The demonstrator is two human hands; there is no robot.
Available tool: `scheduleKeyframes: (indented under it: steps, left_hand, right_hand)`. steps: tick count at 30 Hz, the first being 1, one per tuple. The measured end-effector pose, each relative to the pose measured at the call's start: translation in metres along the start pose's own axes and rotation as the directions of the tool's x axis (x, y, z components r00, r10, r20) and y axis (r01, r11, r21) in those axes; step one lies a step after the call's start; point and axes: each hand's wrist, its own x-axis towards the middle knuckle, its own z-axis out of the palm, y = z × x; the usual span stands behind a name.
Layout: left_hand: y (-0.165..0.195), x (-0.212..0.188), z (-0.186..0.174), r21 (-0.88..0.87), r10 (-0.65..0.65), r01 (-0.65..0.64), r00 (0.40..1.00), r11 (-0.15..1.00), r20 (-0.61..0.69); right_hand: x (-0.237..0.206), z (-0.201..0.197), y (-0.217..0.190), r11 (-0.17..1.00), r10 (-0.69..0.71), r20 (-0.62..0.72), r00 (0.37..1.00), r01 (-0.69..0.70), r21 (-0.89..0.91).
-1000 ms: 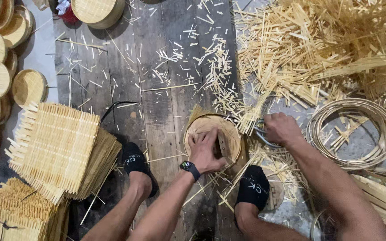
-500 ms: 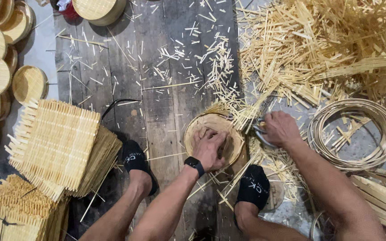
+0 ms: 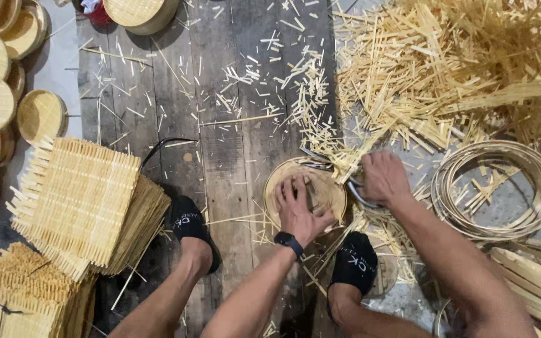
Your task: The person sits at a low workbench in a bamboo workshop and uses shears to trim excess bamboo strips from round woven mats pressed on a wooden form. They fit the trimmed mat into a bamboo ring, press it into shape, and stack the finished round pieces with a pile of completed mats.
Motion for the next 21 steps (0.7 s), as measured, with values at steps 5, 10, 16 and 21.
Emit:
scheduleKeyframes:
  steps: [5,10,16,21]
  left_hand:
    - [-0.012,0.009,-0.024,0.003,0.24,-0.24,0.97,0.971,0.034]
    - [-0.014,0.014,-0.03,-0.014,0.301,-0.302,0.941,0.953,0.153]
    - [-0.032,0.027,-0.044,-0.029,0.439,-0.454,0.839,0.89,0.321]
    - [-0.047,0.046,-0.047,-0.088,0.495,-0.502,0.783,0.86,0.377]
  right_hand:
    - [-0.003,-0.008,0.004,0.998,0.012,0.16,0.987,-0.023,0.065]
    - [-0.002,-0.017,0.0,0.998,-0.049,-0.008,0.999,0.049,-0.031]
    - [0.0,-0.016,0.008,0.998,-0.048,0.142,0.989,0.044,0.034]
    - [-0.01,0.005,0.017,0.986,-0.004,0.039,0.999,-0.003,0.167]
